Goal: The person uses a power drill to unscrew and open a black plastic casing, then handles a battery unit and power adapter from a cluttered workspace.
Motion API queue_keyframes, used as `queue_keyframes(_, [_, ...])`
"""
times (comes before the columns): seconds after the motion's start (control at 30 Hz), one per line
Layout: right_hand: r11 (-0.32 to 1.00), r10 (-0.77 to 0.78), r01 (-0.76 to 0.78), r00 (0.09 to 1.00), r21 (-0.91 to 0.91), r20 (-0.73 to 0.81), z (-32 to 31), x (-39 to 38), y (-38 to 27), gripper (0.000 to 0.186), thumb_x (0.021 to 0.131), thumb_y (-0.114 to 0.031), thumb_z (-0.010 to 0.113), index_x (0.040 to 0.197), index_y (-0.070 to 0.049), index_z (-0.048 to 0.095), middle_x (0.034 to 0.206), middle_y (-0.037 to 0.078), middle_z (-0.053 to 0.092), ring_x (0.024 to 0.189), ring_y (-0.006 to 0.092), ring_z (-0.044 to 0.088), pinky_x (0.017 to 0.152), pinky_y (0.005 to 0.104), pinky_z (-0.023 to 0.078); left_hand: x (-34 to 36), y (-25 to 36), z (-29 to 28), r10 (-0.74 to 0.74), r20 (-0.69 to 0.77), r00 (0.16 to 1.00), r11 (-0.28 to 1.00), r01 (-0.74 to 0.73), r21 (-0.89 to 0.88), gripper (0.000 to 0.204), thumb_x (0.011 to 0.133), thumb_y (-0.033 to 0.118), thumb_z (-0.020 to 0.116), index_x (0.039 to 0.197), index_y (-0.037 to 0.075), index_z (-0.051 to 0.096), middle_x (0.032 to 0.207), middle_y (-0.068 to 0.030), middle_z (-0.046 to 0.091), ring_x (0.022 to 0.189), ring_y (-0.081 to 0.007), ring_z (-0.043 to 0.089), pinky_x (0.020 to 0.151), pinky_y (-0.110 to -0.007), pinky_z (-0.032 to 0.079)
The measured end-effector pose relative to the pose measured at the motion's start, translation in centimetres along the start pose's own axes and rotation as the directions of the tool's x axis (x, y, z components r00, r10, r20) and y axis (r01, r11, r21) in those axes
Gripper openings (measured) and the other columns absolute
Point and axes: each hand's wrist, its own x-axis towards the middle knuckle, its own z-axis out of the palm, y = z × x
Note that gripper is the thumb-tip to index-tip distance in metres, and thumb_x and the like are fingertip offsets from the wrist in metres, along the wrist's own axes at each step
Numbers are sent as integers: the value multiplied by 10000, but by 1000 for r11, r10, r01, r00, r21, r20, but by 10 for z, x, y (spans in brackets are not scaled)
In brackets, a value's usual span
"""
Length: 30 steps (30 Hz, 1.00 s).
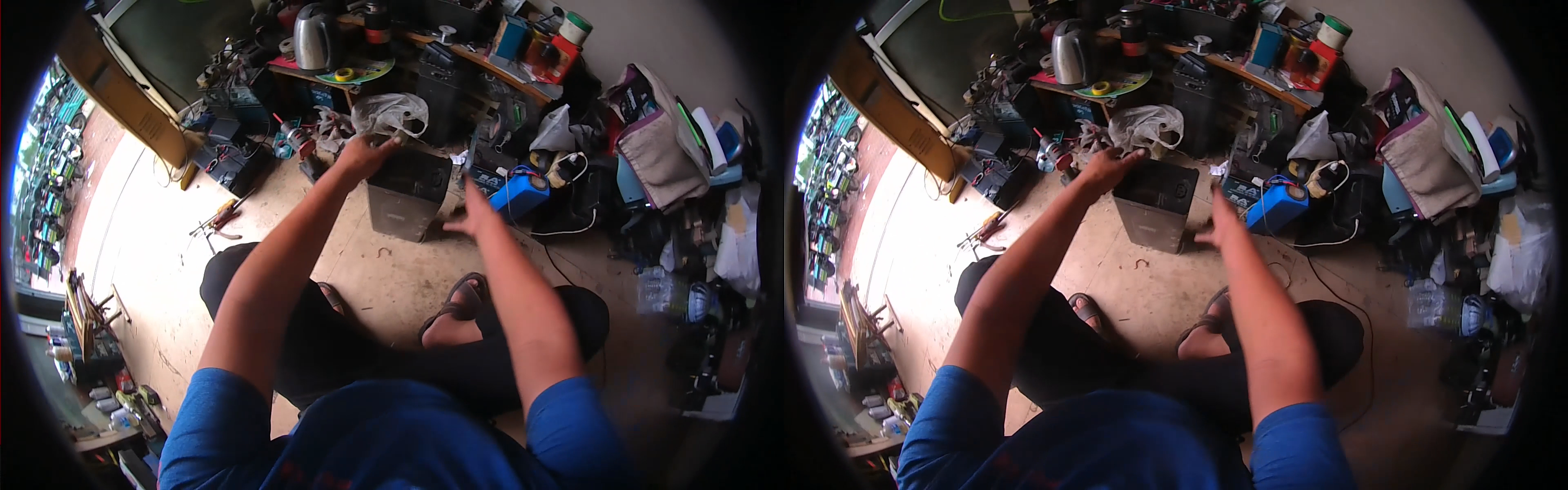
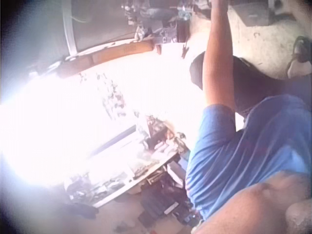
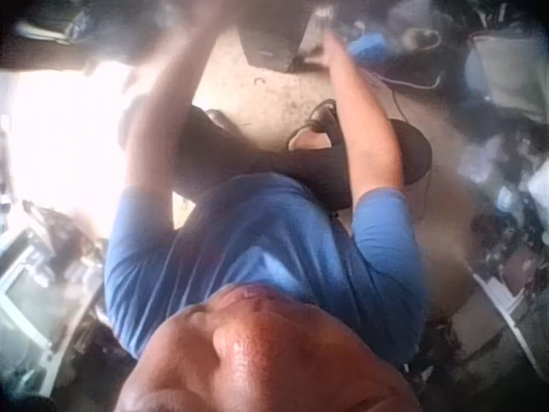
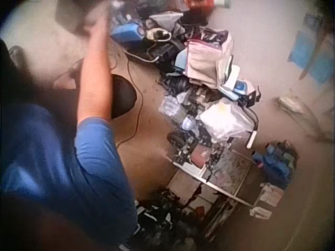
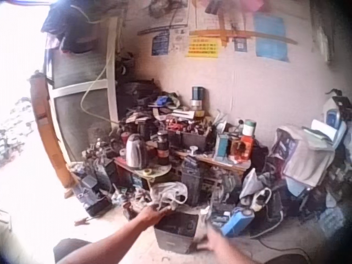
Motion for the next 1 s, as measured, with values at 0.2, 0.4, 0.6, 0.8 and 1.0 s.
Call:
queue_keyframes(0.2, [704,353,-385,919,597,175,16,56,140,1244,923,-885,493,1733,-68,21,1754,343,82,1594,565,183,1218,760,285,16,-27,30,47,-85,995,923,-11,384,806,988,741,571,1204,-26,694,1096,-322,746,1092,-481,713,957,-518,559])
queue_keyframes(0.4, [361,40,-460,876,811,480,51,73,156,892,1059,-644,387,1669,-2,281,1740,280,208,1595,504,218,1286,687,252,8,-14,28,135,-137,981,862,-49,505,723,1007,719,560,1091,7,656,948,-295,745,950,-494,715,823,-561,554])
queue_keyframes(0.6, [364,-66,-360,910,859,409,57,98,161,738,1055,-541,469,1606,-50,449,1695,244,355,1545,528,317,1259,717,268,10,-5,31,189,-102,977,887,-125,444,617,994,613,652,1051,-1,668,895,-290,736,896,-495,712,775,-571,558])
queue_keyframes(0.8, [327,-119,-298,928,897,352,76,99,162,715,1057,-563,462,1630,-136,465,1726,179,370,1572,492,324,1254,739,231,10,-12,24,245,-125,961,899,-177,400,548,1000,569,669,1043,23,680,836,-251,728,839,-477,716,713,-548,550])
queue_keyframes(1.0, [311,-206,-208,938,927,279,70,144,129,699,1047,-557,498,1599,-128,503,1705,187,400,1569,494,318,1253,756,211,63,-5,38,307,-87,948,881,-248,403,507,1005,518,691,1023,12,669,812,-271,712,820,-486,707,705,-557,548])
